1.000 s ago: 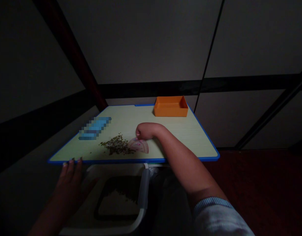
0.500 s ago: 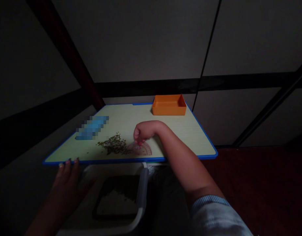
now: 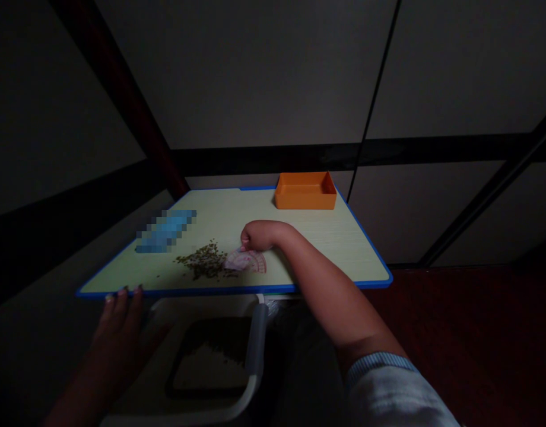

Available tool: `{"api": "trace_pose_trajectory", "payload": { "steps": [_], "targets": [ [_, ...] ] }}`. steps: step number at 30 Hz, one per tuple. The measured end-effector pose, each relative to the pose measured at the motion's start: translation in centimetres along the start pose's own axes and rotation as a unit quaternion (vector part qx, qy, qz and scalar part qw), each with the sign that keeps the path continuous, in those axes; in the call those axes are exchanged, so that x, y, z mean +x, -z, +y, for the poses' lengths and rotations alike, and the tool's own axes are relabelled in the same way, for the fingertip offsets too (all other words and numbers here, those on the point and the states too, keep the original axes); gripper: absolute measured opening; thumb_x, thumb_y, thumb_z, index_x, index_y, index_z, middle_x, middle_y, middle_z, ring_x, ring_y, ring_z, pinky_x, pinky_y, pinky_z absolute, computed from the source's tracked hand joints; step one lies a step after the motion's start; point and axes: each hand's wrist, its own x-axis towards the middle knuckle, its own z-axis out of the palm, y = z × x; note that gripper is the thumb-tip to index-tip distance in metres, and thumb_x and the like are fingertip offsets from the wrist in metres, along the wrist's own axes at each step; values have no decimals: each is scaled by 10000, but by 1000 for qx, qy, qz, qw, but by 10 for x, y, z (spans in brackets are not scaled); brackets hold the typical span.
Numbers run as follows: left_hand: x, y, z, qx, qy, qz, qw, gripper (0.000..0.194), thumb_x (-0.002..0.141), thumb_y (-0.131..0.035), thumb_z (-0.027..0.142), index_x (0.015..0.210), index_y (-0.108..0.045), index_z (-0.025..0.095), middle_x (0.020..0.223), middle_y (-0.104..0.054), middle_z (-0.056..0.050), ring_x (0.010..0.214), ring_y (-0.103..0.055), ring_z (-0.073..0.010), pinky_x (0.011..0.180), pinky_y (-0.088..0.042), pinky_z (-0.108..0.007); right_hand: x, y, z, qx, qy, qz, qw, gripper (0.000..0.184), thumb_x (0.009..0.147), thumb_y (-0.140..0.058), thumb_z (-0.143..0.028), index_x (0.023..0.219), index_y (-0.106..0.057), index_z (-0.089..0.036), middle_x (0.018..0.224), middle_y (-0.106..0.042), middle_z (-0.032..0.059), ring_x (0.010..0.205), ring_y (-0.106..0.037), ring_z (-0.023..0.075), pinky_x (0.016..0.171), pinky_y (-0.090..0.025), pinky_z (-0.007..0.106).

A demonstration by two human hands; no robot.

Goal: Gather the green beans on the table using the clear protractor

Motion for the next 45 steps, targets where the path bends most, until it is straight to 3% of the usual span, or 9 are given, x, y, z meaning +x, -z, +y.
{"api": "trace_pose_trajectory", "payload": {
  "steps": [6,21,29,34,38,45],
  "targets": [
    [1,2,2,-1,10,-10,1000,853,745,-322,575,1386,-137,44,1521,-108,-238,1425,24,-356,1131,-171,-542,-8,9,5,33,9,5,999,233,837,-496,-229,755,-671,-99,615,-586,5,539,-404,75,549,-282,218],
    [0,0,2,-9,3,4,1000,840,751,-329,561,1388,-136,49,1525,-103,-236,1427,11,-355,1122,-187,-557,-18,20,13,-9,-93,-21,995,191,710,-578,-141,827,-726,-108,682,-658,34,565,-479,89,570,-333,218],
    [2,-5,-3,-4,-1,10,1000,860,740,-330,579,1386,-138,45,1519,-105,-244,1424,8,-366,1127,-183,-547,-20,19,3,49,-41,-40,997,162,752,-559,-151,784,-714,-115,578,-575,-23,531,-423,67,542,-301,200],
    [0,-1,2,0,-6,14,1000,800,776,-336,512,1384,-129,37,1522,-90,-245,1423,7,-366,1134,-175,-535,-12,11,7,46,-16,-45,998,143,740,-566,-144,736,-703,-107,598,-592,-11,559,-439,76,566,-311,205],
    [0,-3,1,0,-12,28,1000,791,774,-332,502,1390,-115,54,1530,-63,-229,1426,22,-351,1141,-163,-532,-10,10,11,49,-15,-41,998,151,722,-573,-125,775,-713,-104,646,-630,3,571,-447,74,581,-318,205],
    [0,0,1,-4,9,-2,1000,812,755,-358,510,1399,-98,90,1542,-57,-201,1427,25,-345,1132,-187,-557,-11,11,11,49,-32,-34,998,147,719,-576,-123,751,-717,-96,661,-652,21,585,-481,82,592,-324,215]
  ]
}}
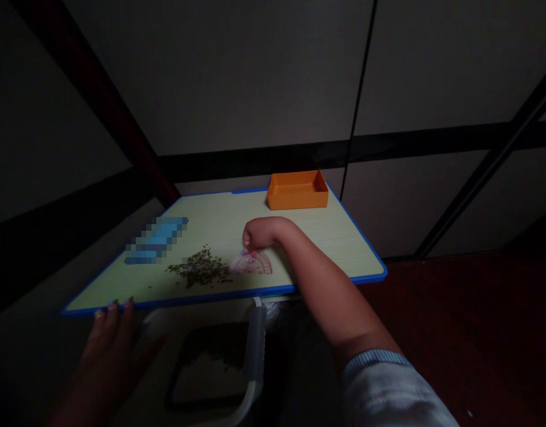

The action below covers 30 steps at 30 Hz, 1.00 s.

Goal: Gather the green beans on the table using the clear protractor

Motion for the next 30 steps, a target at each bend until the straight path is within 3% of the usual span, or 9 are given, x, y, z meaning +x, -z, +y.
{"api": "trace_pose_trajectory", "payload": {
  "steps": [19,30],
  "targets": [
    [1,-3,-2,10,-2,6,1000,806,756,-335,521,1384,-151,50,1524,-113,-233,1426,7,-354,1127,-195,-556,3,-4,2,29,41,-9,999,159,753,-553,-161,741,-698,-96,591,-588,-10,548,-431,73,582,-314,215],
    [-1,-3,-4,10,-3,13,1000,830,752,-330,558,1388,-148,57,1509,-140,-257,1422,-31,-370,1117,-215,-557,2,-1,0,-19,-13,5,1000,154,717,-555,-114,759,-701,-92,669,-627,20,605,-481,88,587,-323,220]
  ]
}}
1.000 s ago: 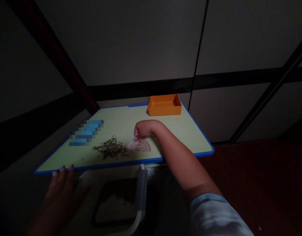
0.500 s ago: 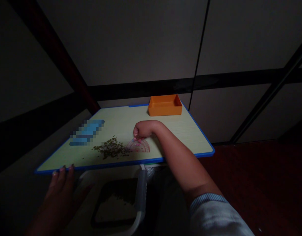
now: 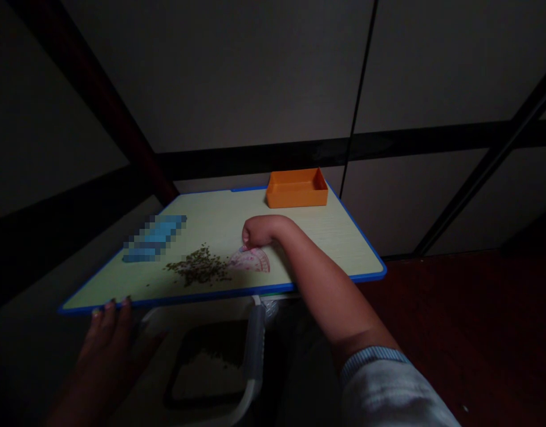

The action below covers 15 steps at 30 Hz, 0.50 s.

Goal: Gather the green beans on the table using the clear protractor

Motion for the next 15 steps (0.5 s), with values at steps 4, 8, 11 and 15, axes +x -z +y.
{"api": "trace_pose_trajectory", "payload": {
  "steps": [4,8,11,15],
  "targets": [
    [1,1,6,-8,10,-7,1000,867,744,-339,571,1385,-121,29,1505,-108,-283,1420,-10,-379,1119,-202,-558,-4,5,0,-16,-26,0,1000,168,733,-570,-162,797,-710,-96,643,-612,11,571,-460,85,579,-320,226],
    [2,-2,8,-17,12,1,1000,889,735,-337,577,1386,-94,23,1517,-49,-267,1418,13,-388,1127,-171,-560,-12,12,2,-14,-18,26,999,190,775,-555,-220,793,-699,-98,609,-579,0,534,-417,74,559,-307,220],
    [2,-4,8,-21,8,10,1000,882,735,-333,565,1390,-79,34,1527,-21,-245,1419,29,-381,1130,-160,-563,-14,15,1,-31,-24,81,996,239,827,-493,-232,804,-689,-97,626,-586,13,532,-418,75,543,-296,218],
    [2,-3,8,-20,8,5,1000,886,726,-351,562,1387,-101,29,1526,-35,-248,1420,28,-383,1126,-177,-566,-10,12,-3,-99,-98,116,983,235,818,-509,-230,865,-704,-107,726,-650,60,557,-445,96,537,-289,234]
  ]
}}
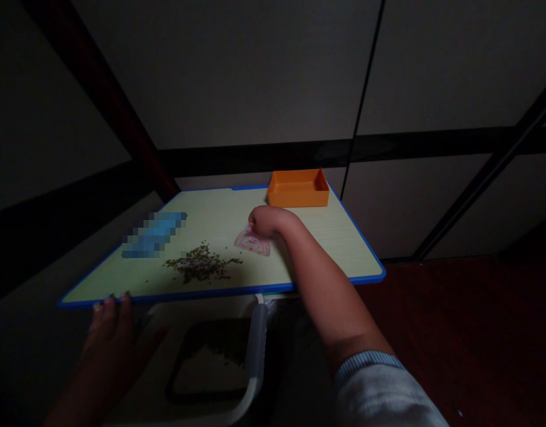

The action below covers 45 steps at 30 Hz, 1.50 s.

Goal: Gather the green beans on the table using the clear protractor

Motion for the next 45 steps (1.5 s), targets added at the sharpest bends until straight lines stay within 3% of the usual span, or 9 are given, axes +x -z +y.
{"api": "trace_pose_trajectory", "payload": {
  "steps": [3,9,17,23,33,45],
  "targets": [
    [-1,2,1,-1,1,0,1000,876,731,-354,553,1382,-120,15,1522,-59,-256,1418,13,-390,1126,-179,-565,2,-4,-4,-22,-16,-11,1000,239,795,-534,-237,895,-718,-121,782,-679,84,575,-478,112,541,-298,243],
    [-1,-1,0,-5,1,2,1000,884,727,-360,566,1395,-89,55,1533,-50,-224,1421,21,-379,1125,-181,-570,3,-7,-4,-11,23,-27,999,239,763,-547,-196,907,-726,-128,750,-685,69,587,-502,109,565,-322,237],
    [-1,4,5,-9,-3,-1,1000,871,744,-327,571,1376,-129,5,1514,-65,-271,1416,13,-393,1127,-157,-568,2,-10,-5,47,73,-95,992,226,698,-544,-98,824,-730,-116,720,-678,43,593,-510,94,567,-335,217],
    [0,4,5,0,-2,1,1000,868,746,-357,552,1380,-117,10,1512,-65,-283,1417,6,-393,1124,-174,-570,-4,-6,-10,49,80,-135,986,200,718,-584,-130,849,-734,-112,739,-677,36,622,-505,91,598,-348,209],
    [-2,-1,2,13,-21,20,999,862,752,-382,527,1391,-80,32,1518,-51,-271,1416,5,-392,1126,-190,-559,-11,5,1,39,56,-148,987,205,709,-646,-223,870,-737,-133,745,-688,19,627,-515,97,593,-345,201],
    [2,-2,12,-1,-8,35,999,927,736,-356,586,1366,-90,-40,1491,-53,-322,1408,-6,-415,1130,-143,-564,-9,5,6,55,-11,-212,976,407,604,-752,-404,883,-736,-109,685,-672,38,586,-530,113,557,-369,232]
  ]
}}
